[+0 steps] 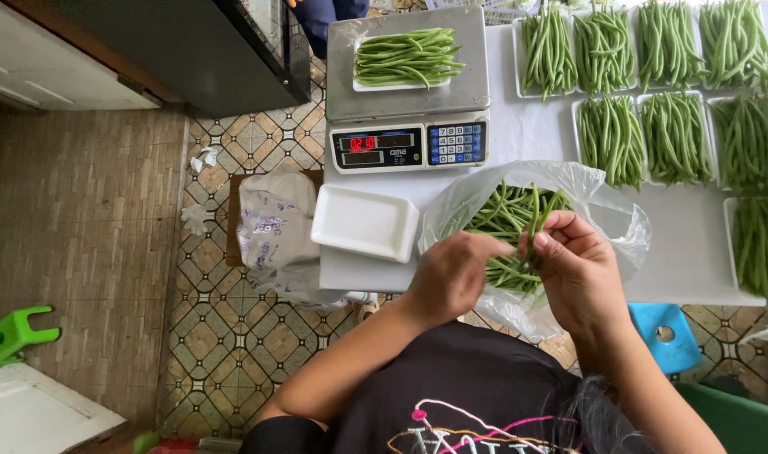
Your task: A person is weighing green beans on a digital scale and packing them into plastic trays.
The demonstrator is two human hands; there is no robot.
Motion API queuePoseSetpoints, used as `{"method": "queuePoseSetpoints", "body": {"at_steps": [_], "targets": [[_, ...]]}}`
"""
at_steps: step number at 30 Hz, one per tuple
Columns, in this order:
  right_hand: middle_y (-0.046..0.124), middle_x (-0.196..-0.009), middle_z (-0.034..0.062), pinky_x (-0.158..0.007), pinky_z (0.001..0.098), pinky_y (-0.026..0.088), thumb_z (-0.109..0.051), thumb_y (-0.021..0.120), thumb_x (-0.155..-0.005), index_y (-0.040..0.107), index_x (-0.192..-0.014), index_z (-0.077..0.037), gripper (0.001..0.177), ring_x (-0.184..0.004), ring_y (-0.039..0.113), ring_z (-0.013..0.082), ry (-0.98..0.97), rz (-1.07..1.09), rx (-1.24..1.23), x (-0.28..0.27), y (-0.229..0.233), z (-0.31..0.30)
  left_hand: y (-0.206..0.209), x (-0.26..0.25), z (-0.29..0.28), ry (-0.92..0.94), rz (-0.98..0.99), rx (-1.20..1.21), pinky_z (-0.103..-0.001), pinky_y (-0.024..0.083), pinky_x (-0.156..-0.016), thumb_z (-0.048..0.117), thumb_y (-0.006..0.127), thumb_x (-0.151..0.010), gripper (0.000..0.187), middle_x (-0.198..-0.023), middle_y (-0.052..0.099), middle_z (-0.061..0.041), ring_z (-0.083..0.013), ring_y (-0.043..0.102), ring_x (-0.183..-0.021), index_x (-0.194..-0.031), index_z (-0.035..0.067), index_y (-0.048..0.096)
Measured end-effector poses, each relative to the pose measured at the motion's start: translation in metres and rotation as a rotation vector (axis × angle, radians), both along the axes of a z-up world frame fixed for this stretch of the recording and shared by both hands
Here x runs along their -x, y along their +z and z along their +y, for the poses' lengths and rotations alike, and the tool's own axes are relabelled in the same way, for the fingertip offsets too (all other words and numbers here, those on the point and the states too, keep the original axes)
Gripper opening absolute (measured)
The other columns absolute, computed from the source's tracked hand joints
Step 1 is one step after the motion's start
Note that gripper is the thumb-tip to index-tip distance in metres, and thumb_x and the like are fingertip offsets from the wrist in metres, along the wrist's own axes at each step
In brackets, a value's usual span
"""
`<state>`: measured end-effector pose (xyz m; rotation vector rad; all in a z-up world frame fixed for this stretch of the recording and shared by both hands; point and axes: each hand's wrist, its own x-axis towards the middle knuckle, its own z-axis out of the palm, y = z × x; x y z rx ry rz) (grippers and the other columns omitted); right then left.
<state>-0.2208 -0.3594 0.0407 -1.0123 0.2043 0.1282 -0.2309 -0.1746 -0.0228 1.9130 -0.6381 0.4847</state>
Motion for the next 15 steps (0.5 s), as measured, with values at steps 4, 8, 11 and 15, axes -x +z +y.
{"method": "queuePoseSetpoints", "body": {"at_steps": [4, 8, 11, 15], "targets": [[0.069, -0.084, 0.0142, -0.069, 0.0294, 0.056, 0.005, 0.069, -0.09, 0.062, -0.108, 0.002, 0.019, -0.075, 0.071, 0.0232, 0.045, 0.028, 0.01, 0.006, 0.008, 0.011, 0.057, -0.009, 0.001, -0.12, 0.479, 0.421, -0.031, 0.052, -0.075, 0.032, 0.053, -0.107, 0.049, -0.125, 0.065, -0.018, -0.023, 0.066, -0.096, -0.147, 0.005, 0.049], [0.069, -0.079, 0.0113, -0.066, 0.0242, 0.053, 0.008, 0.07, -0.087, 0.064, -0.105, 0.004, 0.019, -0.067, 0.067, 0.0138, 0.107, 0.056, 0.07, 0.005, 0.017, 0.025, 0.081, -0.021, -0.01, -0.184, 0.551, 0.593, -0.024, 0.061, -0.067, 0.026, 0.065, -0.103, 0.033, -0.105, 0.076, -0.009, -0.0142, 0.075, -0.083, -0.126, 0.004, 0.069], [0.071, -0.082, 0.0104, -0.072, 0.0248, 0.055, 0.008, 0.071, -0.087, 0.066, -0.105, 0.004, 0.019, -0.071, 0.068, 0.0125, 0.127, 0.039, 0.143, 0.003, 0.047, 0.03, 0.1, -0.019, -0.013, -0.19, 0.621, 0.718, -0.024, 0.063, -0.067, 0.02, 0.063, -0.105, 0.019, -0.104, 0.075, -0.008, -0.0119, 0.074, -0.085, -0.114, 0.005, 0.071], [0.07, -0.085, 0.0097, -0.082, 0.0258, 0.051, -0.003, 0.073, -0.093, 0.074, -0.107, 0.002, 0.014, -0.078, 0.06, 0.0109, 0.243, -0.137, 0.635, -0.012, 0.036, 0.005, 0.087, -0.034, 0.008, -0.2, 0.535, 0.912, -0.042, 0.059, -0.092, 0.033, 0.048, -0.112, 0.031, -0.083, 0.071, -0.011, -0.0268, 0.073, -0.097, -0.105, 0.007, 0.063]]}}
